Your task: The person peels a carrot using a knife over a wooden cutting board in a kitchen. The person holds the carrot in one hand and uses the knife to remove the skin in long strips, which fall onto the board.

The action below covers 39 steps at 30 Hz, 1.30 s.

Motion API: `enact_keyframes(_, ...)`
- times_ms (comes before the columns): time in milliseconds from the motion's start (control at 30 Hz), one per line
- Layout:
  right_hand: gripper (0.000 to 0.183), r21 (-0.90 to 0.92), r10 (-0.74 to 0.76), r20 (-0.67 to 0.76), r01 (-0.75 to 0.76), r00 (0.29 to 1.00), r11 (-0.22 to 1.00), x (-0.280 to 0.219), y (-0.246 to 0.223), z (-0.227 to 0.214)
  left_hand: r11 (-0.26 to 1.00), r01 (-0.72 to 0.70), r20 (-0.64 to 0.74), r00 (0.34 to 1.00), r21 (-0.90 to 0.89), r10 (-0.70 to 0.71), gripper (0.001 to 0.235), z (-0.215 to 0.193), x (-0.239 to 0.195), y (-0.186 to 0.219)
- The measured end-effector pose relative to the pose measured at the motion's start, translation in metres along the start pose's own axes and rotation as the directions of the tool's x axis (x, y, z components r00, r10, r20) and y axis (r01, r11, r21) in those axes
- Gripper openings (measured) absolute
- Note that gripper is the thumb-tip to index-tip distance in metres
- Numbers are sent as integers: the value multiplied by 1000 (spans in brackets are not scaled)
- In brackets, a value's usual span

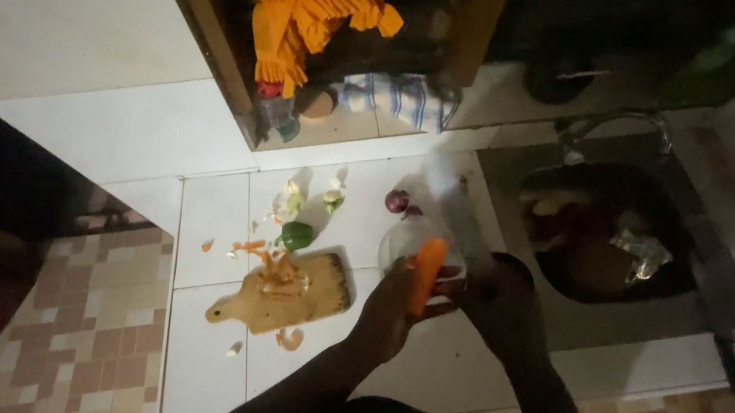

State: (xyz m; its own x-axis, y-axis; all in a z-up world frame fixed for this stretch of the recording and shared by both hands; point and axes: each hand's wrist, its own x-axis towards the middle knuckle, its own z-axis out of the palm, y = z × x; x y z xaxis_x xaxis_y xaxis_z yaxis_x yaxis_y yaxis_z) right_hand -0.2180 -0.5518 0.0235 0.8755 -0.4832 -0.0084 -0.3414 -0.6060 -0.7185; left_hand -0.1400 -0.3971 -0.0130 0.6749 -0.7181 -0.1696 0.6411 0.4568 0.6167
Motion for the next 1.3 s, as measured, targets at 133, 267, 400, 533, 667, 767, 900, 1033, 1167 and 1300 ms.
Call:
enact_keyframes(133, 51, 210, 130, -30, -121, 991, 970, 5, 5, -3, 994, 70, -136, 987, -84, -81, 51, -7, 7, 11)
enact_keyframes(267, 45, 269, 197, 77, -211, 977, 940, 7, -14, -4, 981, 130, -341, 937, 141, -76, 55, -3, 0, 34)
enact_keyframes(400, 41, 327, 274, 140, -305, 952, 894, 19, 5, 24, 978, 117, -317, 947, 171, -57, 52, -3, -3, 39)
enact_keyframes(533, 62, 25, -22, -10, 23, 1000, 999, -4, -28, 12, 932, 77, -190, 982, 355, -9, 50, -27, 8, 29)
enact_keyframes(667, 75, 21, 175, 117, -179, 978, 984, 1, -26, 17, 936, 13, -75, 997, 351, 14, 46, -46, 15, 26)
enact_keyframes(767, 72, 121, 158, 112, -171, 981, 978, 5, -30, 21, 917, -21, -55, 997, 399, 47, 40, -27, 8, 41)
enact_keyframes(900, 70, 130, 109, 59, -116, 992, 985, 8, -26, 32, 906, -27, -48, 998, 422, 52, 38, -27, 10, 44)
enact_keyframes(1033, 76, 104, 131, 37, -134, 991, 986, 7, -14, 41, 877, -48, -3, 998, 478, 56, 40, -28, 11, 45)
enact_keyframes(1167, 89, 103, 147, -27, -144, 989, 984, 3, 5, 47, 888, -10, -42, 999, 460, 33, 38, -16, 6, 51)
enact_keyframes(1300, 66, 180, 92, -14, -88, 996, 980, 0, -4, 45, 847, -24, -33, 998, 531, 49, 35, -20, 5, 48)
